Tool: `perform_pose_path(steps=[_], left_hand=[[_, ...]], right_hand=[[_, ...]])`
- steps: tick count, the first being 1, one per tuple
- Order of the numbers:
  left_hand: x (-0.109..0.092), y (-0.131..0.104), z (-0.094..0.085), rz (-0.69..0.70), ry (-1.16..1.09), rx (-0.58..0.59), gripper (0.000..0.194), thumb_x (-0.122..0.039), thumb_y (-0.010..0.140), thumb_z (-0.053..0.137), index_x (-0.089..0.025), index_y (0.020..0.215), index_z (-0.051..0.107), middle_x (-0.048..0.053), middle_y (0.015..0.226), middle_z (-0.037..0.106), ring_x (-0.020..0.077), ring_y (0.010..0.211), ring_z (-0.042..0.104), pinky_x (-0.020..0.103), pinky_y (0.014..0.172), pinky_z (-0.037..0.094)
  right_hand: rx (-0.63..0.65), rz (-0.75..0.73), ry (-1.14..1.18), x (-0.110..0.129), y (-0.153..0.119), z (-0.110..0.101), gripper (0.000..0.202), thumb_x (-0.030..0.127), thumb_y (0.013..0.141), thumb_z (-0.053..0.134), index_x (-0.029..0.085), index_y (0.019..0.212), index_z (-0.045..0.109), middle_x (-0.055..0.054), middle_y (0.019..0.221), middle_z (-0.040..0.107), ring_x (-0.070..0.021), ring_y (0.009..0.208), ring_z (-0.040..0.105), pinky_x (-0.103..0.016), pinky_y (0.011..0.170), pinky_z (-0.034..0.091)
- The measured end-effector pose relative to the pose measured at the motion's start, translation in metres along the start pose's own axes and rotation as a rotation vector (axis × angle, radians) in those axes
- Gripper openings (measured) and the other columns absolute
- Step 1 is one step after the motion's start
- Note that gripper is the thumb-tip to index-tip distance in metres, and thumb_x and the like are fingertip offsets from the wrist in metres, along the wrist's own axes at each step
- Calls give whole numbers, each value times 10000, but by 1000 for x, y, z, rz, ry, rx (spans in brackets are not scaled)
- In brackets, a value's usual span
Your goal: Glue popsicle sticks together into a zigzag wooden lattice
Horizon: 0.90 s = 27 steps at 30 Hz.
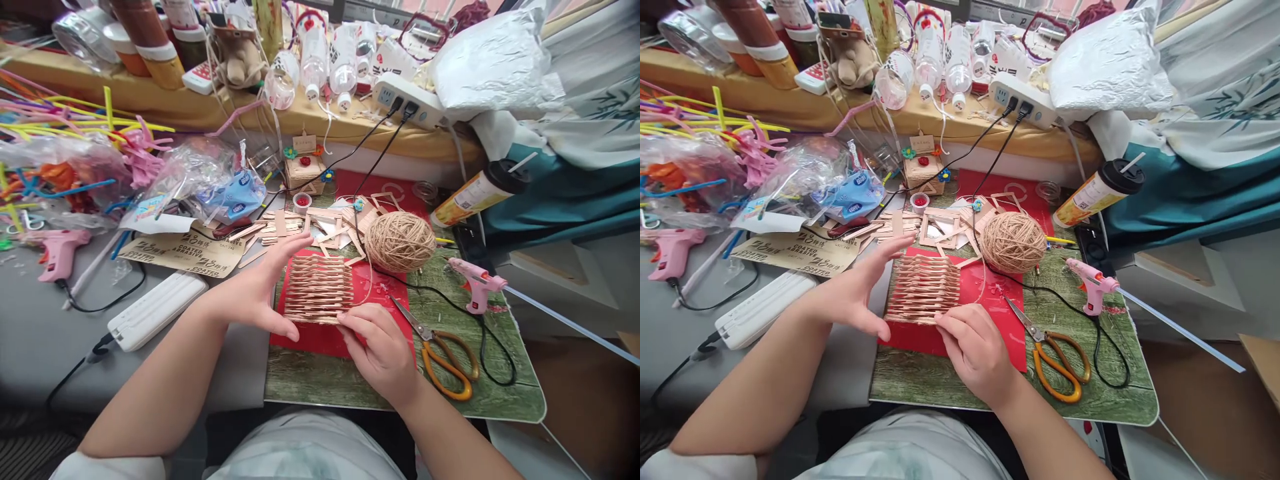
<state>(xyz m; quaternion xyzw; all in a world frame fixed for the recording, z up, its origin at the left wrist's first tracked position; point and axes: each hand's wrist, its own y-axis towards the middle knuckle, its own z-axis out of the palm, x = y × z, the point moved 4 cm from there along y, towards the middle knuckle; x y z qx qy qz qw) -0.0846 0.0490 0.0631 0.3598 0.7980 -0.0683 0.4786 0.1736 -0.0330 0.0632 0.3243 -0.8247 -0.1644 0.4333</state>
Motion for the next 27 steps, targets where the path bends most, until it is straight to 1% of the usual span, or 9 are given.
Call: perform_pose_path(steps=[2, 5, 10, 12, 17, 19, 21, 24, 27], left_hand=[[0, -1, 2, -24, 32, 63, 1458, -685, 639, 999, -349, 1765, 137, 172, 1827, 207, 451, 1710, 220, 640, 1398, 283], [-5, -1, 7, -73, 104, 97, 1384, -527, 697, 1013, -347, 1761, 146, 162, 1804, 260, 426, 1683, 301, 606, 1380, 346], [-17, 1, 8, -37, 215, 54, 1183, -220, 767, 889, -355, 1738, 226, 140, 1709, 405, 385, 1605, 416, 574, 1339, 412], [-19, 0, 5, 4, 250, 15, 1162, -244, 789, 891, -361, 1740, 232, 145, 1710, 395, 389, 1611, 399, 584, 1343, 398], [-14, -2, -6, 88, 220, -76, 1316, -663, 704, 975, -360, 1751, 238, 164, 1737, 378, 440, 1619, 365, 637, 1378, 316], [-10, -1, -9, 81, 165, -97, 1223, -728, 744, 915, -348, 1734, 304, 165, 1708, 430, 444, 1593, 399, 667, 1368, 312], [-7, 0, -10, 65, 122, -119, 1010, -685, 845, 853, -343, 1687, 414, 157, 1657, 497, 424, 1549, 462, 675, 1342, 351], [-3, 3, -8, 43, 100, -95, 679, -533, 937, 814, -335, 1551, 604, 134, 1576, 583, 374, 1473, 561, 598, 1293, 446], [-1, 5, -6, 63, 70, -51, 484, -453, 962, 795, -311, 1418, 714, 126, 1507, 653, 336, 1413, 624, 496, 1226, 522]], right_hand=[[-7, -20, -21, 1, -1, 1, 470, -14, 980, 694, 246, 1372, 696, -90, 1090, 760, -239, 1006, 708, -414, 890, 644], [-14, -53, -62, 3, -1, 3, 434, -21, 980, 680, 212, 1346, 689, -100, 1081, 753, -237, 1003, 691, -413, 894, 631], [23, -143, -140, 9, 7, 1, 452, -31, 982, 643, 183, 1380, 653, -116, 1088, 766, -238, 999, 685, -421, 890, 603], [32, -207, -190, 11, 9, 2, 424, -13, 995, 625, 158, 1382, 653, -126, 1089, 780, -241, 1014, 685, -426, 905, 584], [9, -334, -309, 8, 1, 15, 368, 61, 1048, 552, 165, 1372, 694, -110, 1114, 818, -235, 1068, 688, -434, 972, 548], [18, -376, -328, 6, -5, 23, 339, 75, 1054, 543, 154, 1327, 729, -107, 1115, 824, -231, 1066, 682, -435, 987, 543], [45, -416, -343, 6, -12, 29, 305, 79, 1049, 563, 158, 1263, 765, -98, 1104, 822, -227, 1041, 675, -434, 969, 546], [53, -447, -336, 7, -17, 32, 259, 72, 1029, 624, 166, 1205, 789, -90, 1093, 822, -223, 987, 672, -417, 894, 564], [44, -413, -248, 5, -20, 27, 308, 58, 1011, 665, 145, 1292, 756, -119, 1154, 821, -237, 1040, 708, -402, 872, 594]])
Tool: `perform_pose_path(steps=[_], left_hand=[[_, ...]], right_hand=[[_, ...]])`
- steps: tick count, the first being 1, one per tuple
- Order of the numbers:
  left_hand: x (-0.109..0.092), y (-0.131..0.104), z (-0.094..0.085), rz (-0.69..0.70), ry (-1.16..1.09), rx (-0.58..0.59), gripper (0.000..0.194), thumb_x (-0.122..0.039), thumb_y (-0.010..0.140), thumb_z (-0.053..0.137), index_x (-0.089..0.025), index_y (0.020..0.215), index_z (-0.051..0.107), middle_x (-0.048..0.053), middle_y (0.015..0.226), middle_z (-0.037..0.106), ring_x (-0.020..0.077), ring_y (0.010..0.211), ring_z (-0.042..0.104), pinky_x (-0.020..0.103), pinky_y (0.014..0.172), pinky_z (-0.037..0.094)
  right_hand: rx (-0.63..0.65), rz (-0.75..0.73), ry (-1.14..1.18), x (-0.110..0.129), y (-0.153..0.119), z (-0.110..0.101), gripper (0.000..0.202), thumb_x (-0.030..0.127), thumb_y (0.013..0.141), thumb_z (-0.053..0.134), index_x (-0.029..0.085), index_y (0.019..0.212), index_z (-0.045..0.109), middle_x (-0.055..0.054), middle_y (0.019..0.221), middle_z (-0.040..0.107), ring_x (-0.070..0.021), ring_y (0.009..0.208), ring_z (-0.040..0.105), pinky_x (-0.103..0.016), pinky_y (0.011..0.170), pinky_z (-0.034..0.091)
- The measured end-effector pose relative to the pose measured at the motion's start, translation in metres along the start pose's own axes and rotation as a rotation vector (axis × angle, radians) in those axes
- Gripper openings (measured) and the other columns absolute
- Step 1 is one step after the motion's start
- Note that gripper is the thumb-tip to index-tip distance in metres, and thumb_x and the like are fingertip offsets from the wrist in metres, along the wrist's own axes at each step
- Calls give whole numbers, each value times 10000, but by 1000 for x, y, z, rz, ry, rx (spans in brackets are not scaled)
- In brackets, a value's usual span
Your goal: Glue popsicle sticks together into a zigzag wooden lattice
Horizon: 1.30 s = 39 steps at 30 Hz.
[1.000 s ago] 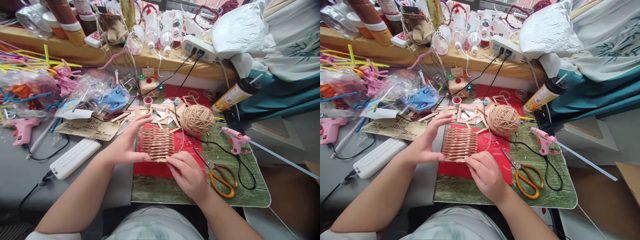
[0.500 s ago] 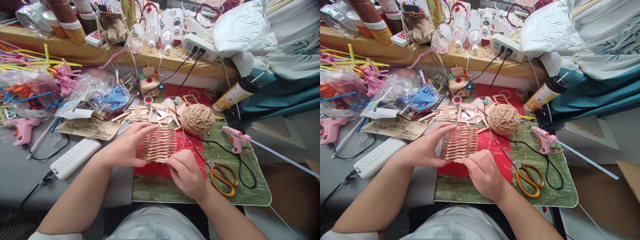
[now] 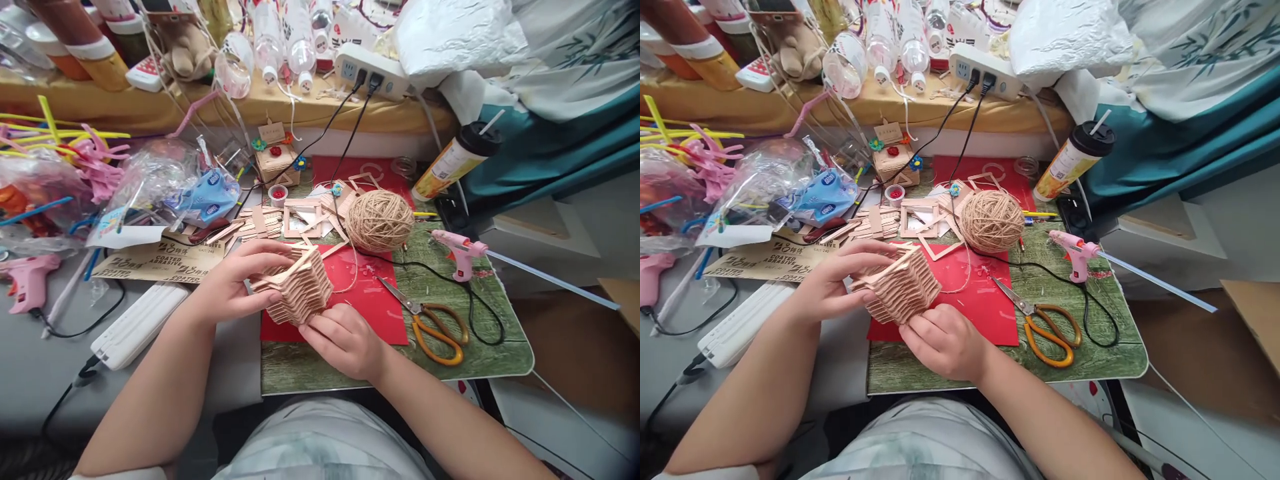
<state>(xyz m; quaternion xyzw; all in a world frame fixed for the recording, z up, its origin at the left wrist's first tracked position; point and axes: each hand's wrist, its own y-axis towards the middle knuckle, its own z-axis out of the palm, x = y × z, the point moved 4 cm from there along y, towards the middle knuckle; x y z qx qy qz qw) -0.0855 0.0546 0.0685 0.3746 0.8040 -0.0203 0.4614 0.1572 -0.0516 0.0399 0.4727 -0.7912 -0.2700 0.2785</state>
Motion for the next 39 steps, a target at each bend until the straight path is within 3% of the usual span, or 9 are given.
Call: perform_pose_path(steps=[4, 8, 11, 15, 19, 24, 28, 33, 39], left_hand=[[5, 2, -3, -19, -2, 27, 358, -490, 992, 734, -264, 1265, 785, 136, 1422, 717, 333, 1338, 674, 475, 1169, 555], [10, 2, -7, -65, 33, 9, 375, -555, 1010, 664, -247, 1161, 818, 127, 1387, 743, 336, 1301, 698, 468, 1152, 560], [17, 0, -8, -99, 30, 2, 390, -554, 1018, 642, -231, 1155, 813, 137, 1395, 738, 338, 1307, 693, 467, 1153, 557], [26, -2, -8, -125, -16, -61, 431, -569, 1033, 595, -219, 1182, 797, 152, 1384, 739, 352, 1313, 681, 502, 1162, 548], [28, -1, -8, -115, -60, -166, 417, -549, 1053, 575, -223, 1207, 785, 142, 1378, 745, 343, 1300, 686, 499, 1158, 541], [30, -1, -8, -152, -16, -187, 459, -595, 1043, 558, -219, 1165, 792, 138, 1331, 761, 349, 1271, 687, 510, 1150, 544], [31, -1, -8, -130, 0, -156, 415, -547, 1069, 536, -235, 1167, 792, 125, 1344, 756, 338, 1264, 687, 509, 1145, 531], [31, -1, -7, -143, -11, -163, 438, -573, 1066, 530, -250, 1193, 797, 120, 1320, 760, 348, 1255, 685, 517, 1111, 545], [38, -4, -7, -239, -11, -373, 401, -524, 1068, 566, -257, 1298, 757, 86, 1329, 745, 313, 1244, 687, 470, 1122, 540]], right_hand=[[-84, 244, 169, -11, -5, -7, 386, 99, 1018, 703, 243, 1376, 704, -99, 1178, 806, -230, 1076, 735, -402, 910, 634], [-337, 715, 355, -32, -13, -4, 81, 205, 997, 784, 256, 982, 722, -34, 950, 711, -192, 900, 704, -365, 847, 615], [-497, 1005, 577, -46, -17, 10, 169, 339, 979, 811, 250, 980, 667, -34, 1013, 679, -183, 933, 696, -350, 880, 618], [-457, 1207, 921, -55, -11, 35, 374, 486, 968, 799, 252, 1246, 710, -88, 1234, 759, -216, 1129, 726, -380, 1007, 630], [-470, 1346, 1156, -60, -7, 45, 361, 493, 890, 880, 237, 1125, 778, -55, 1109, 826, -204, 1017, 754, -379, 983, 639], [-543, 1416, 1218, -64, -7, 48, 354, 443, 777, 969, 231, 988, 781, -21, 979, 818, -188, 934, 749, -374, 974, 632], [-566, 1425, 1257, -65, -7, 52, 354, 445, 776, 966, 234, 988, 778, -16, 968, 805, -184, 920, 746, -380, 979, 633], [-540, 1366, 1136, -68, -7, 52, 363, 484, 793, 948, 242, 980, 753, -20, 939, 796, -188, 891, 735, -380, 930, 650], [-506, 1151, 1178, -67, -1, 53, 397, 414, 826, 933, 264, 1140, 741, -48, 1123, 808, -208, 1035, 771, -418, 1027, 658]])
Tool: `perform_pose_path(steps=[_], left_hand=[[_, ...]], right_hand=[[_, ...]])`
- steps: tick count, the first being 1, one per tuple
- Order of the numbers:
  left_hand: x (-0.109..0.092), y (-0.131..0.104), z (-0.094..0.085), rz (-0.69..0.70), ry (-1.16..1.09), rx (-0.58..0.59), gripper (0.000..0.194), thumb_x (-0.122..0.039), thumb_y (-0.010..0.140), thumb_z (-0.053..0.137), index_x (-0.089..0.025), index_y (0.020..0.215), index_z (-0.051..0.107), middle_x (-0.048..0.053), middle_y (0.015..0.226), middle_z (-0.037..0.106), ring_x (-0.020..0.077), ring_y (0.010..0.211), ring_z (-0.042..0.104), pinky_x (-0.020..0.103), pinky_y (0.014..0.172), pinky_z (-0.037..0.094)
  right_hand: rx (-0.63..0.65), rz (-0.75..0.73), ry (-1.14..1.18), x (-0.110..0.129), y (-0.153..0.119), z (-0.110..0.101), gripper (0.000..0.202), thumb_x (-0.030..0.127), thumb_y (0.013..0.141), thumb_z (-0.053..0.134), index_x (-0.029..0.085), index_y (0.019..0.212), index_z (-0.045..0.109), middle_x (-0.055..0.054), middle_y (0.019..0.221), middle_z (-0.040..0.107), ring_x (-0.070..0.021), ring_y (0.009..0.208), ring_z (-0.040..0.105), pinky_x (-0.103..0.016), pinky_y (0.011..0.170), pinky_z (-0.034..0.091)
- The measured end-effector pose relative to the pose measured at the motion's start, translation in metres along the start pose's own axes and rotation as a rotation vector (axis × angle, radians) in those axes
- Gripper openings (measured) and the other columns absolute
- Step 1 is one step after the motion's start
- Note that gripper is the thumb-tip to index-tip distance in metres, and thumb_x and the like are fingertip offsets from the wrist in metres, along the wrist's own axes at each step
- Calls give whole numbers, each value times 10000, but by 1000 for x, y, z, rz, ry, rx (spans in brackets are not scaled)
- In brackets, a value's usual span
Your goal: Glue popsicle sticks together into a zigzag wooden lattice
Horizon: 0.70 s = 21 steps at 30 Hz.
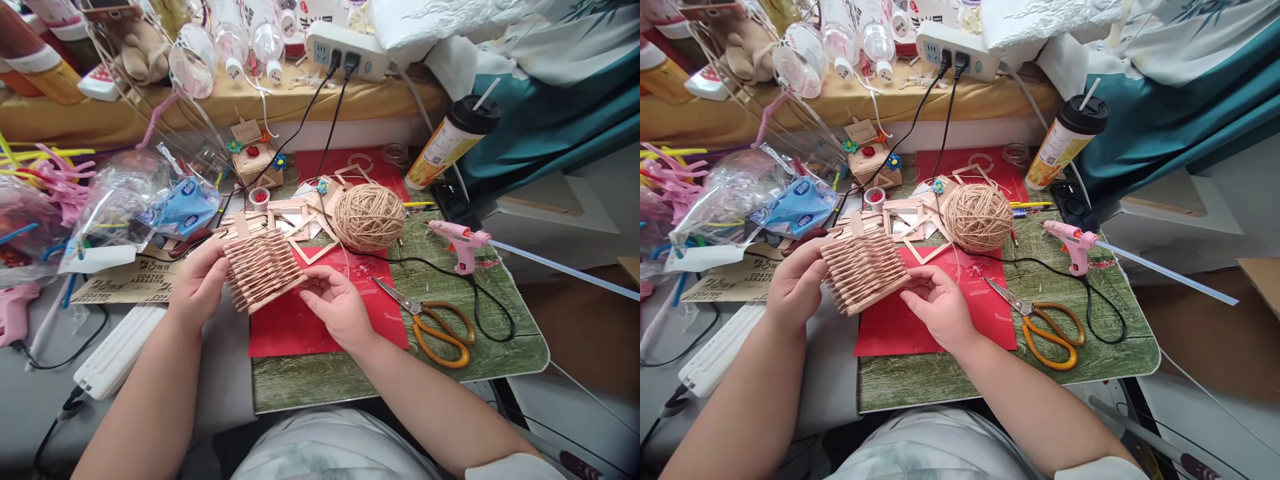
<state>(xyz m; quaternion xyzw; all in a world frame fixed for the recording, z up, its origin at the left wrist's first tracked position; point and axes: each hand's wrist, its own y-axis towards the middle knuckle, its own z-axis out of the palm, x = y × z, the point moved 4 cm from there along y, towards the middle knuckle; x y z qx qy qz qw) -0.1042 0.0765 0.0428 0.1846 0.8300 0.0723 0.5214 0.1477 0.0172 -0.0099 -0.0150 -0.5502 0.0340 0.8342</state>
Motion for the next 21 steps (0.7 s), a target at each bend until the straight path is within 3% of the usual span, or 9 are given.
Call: perform_pose_path(steps=[4, 7, 10, 12, 15, 17, 19, 21], left_hand=[[8, -3, 10, -103, -17, -90, 498, -571, 1077, 514, -227, 1392, 688, 101, 1296, 748, 321, 1276, 681, 484, 1126, 568], [12, -5, 21, -169, -117, -51, 514, -548, 1092, 503, -218, 1465, 629, 119, 1326, 737, 308, 1283, 692, 474, 1116, 591], [14, -5, 29, -225, -232, -6, 484, -504, 1099, 514, -213, 1474, 608, 133, 1369, 723, 302, 1290, 701, 477, 1107, 604], [9, -4, 27, -199, -241, -45, 455, -481, 1091, 539, -232, 1467, 600, 134, 1435, 693, 304, 1324, 689, 501, 1138, 590], [-10, -6, 14, 6, -51, -203, 352, -466, 1060, 593, -297, 1359, 666, 96, 1461, 671, 311, 1409, 630, 552, 1240, 510], [-29, -13, 6, 215, 162, -246, 277, -466, 1022, 638, -345, 1257, 723, 69, 1338, 720, 316, 1309, 672, 592, 1207, 517], [-48, -23, 5, 468, 342, -192, 274, -453, 950, 727, -403, 1219, 748, 45, 1155, 773, 311, 1108, 726, 582, 1038, 589], [-61, -31, 10, 639, 458, -47, 345, -416, 879, 823, -456, 1215, 756, 3, 1044, 803, 280, 958, 742, 530, 930, 602]], right_hand=[[-8, -153, -123, 11, -5, 0, 224, 375, 938, 837, 258, 1118, 771, -57, 1108, 761, -197, 1003, 758, -386, 969, 664], [2, -269, -249, 23, -11, 0, 93, 305, 991, 781, 254, 1069, 792, -56, 1029, 747, -196, 964, 741, -361, 887, 654], [18, -348, -342, 32, -16, -1, 87, 236, 1003, 755, 259, 1079, 791, -51, 1000, 753, -189, 915, 733, -352, 841, 644], [33, -382, -396, 35, -19, -1, 111, 201, 1004, 743, 263, 1089, 782, -47, 995, 758, -188, 896, 734, -353, 833, 643], [51, -427, -450, 37, -21, 0, 156, 155, 995, 738, 269, 1094, 777, -44, 996, 762, -193, 914, 745, -354, 844, 641], [54, -447, -460, 37, -22, 1, 187, 134, 988, 741, 273, 1106, 783, -44, 1008, 765, -193, 933, 752, -351, 858, 639], [49, -458, -461, 37, -23, 0, 207, 121, 985, 744, 278, 1111, 791, -44, 1015, 769, -189, 937, 756, -345, 859, 639], [45, -468, -465, 37, -23, 0, 211, 114, 979, 752, 281, 1100, 799, -43, 1006, 772, -186, 933, 758, -333, 835, 639]])
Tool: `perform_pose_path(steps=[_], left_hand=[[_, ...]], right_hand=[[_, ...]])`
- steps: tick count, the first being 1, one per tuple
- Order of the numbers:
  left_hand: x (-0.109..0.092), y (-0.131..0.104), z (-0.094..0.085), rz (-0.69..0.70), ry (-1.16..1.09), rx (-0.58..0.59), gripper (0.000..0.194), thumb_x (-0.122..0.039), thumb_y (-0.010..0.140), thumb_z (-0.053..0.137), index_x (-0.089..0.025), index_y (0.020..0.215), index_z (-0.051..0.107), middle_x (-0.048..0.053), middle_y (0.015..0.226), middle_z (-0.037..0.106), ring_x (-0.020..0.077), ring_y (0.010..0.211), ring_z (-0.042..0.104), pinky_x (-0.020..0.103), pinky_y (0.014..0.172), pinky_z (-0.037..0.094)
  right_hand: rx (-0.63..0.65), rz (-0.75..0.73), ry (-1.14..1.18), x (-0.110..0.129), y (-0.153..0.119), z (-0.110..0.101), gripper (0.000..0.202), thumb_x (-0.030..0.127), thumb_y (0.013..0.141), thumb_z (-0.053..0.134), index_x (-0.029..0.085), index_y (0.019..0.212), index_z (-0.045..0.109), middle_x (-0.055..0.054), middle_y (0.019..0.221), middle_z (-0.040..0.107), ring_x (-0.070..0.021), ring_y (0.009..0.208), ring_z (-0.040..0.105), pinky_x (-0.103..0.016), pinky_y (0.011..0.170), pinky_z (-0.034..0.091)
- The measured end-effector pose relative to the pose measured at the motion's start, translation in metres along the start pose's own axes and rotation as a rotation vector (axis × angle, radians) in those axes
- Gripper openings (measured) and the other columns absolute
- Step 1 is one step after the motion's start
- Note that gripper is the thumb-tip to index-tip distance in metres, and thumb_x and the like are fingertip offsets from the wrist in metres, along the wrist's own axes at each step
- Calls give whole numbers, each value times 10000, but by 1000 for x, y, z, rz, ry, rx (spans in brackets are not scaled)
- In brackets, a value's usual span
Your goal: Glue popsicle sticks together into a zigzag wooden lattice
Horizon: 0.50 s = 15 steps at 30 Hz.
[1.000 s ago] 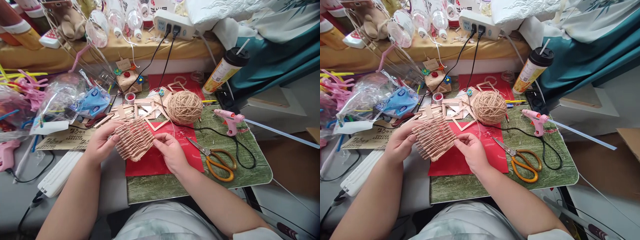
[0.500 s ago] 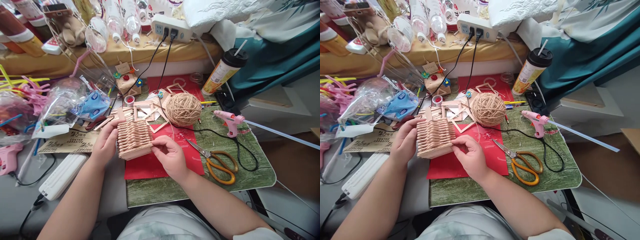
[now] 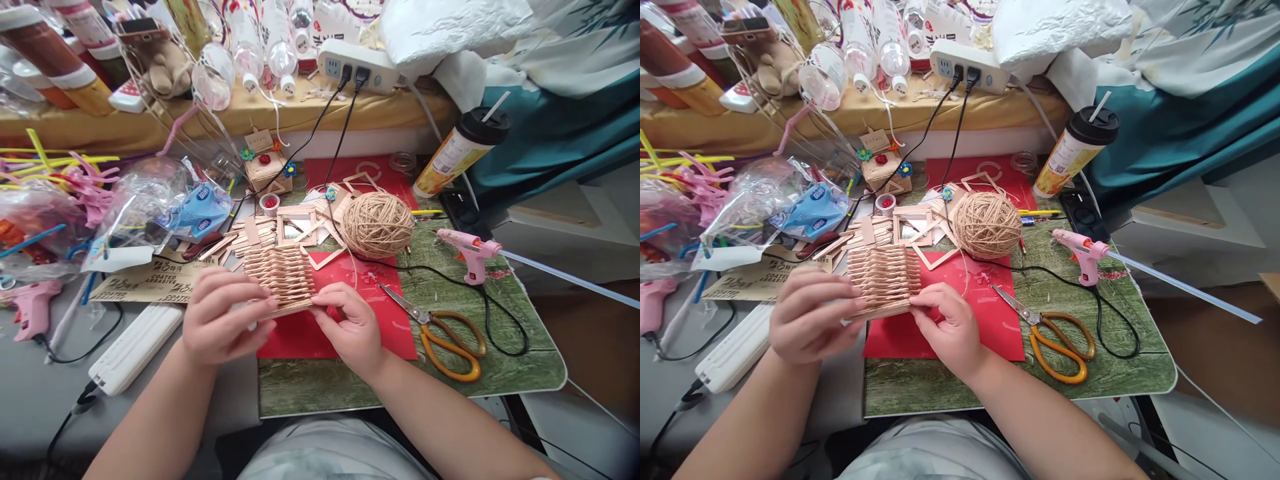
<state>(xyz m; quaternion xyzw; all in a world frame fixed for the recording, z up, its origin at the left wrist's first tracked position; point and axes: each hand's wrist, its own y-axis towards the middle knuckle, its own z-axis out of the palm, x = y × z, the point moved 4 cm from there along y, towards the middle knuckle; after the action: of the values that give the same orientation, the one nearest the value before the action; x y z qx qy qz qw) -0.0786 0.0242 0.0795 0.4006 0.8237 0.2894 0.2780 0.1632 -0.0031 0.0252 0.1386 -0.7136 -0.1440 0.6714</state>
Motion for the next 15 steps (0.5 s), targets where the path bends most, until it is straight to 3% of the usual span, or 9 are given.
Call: perform_pose_path(steps=[2, 5, 15], left_hand=[[-8, 2, 3, 68, 32, 102, 408, -373, 850, 884, -479, 1225, 761, -32, 1041, 830, 253, 924, 753, 485, 907, 592], [-12, 7, 8, 78, 15, 159, 412, -316, 885, 880, -484, 1242, 761, -65, 1080, 850, 233, 984, 776, 447, 911, 587], [-20, 18, 7, 60, -9, 137, 234, -198, 920, 862, -283, 1124, 787, -9, 1102, 862, 231, 1115, 739, 404, 987, 556]], right_hand=[[2, -9, -7, -1, -1, 0, 219, 106, 973, 760, 282, 1096, 804, -42, 1011, 774, -182, 934, 759, -327, 823, 636], [18, -27, -15, -2, -2, 0, 260, 81, 969, 759, 289, 1118, 806, -42, 1044, 774, -176, 946, 760, -333, 848, 632], [29, -27, -37, -2, -1, 2, 247, 77, 970, 760, 285, 1102, 778, -44, 1047, 773, -181, 969, 756, -334, 868, 640]])
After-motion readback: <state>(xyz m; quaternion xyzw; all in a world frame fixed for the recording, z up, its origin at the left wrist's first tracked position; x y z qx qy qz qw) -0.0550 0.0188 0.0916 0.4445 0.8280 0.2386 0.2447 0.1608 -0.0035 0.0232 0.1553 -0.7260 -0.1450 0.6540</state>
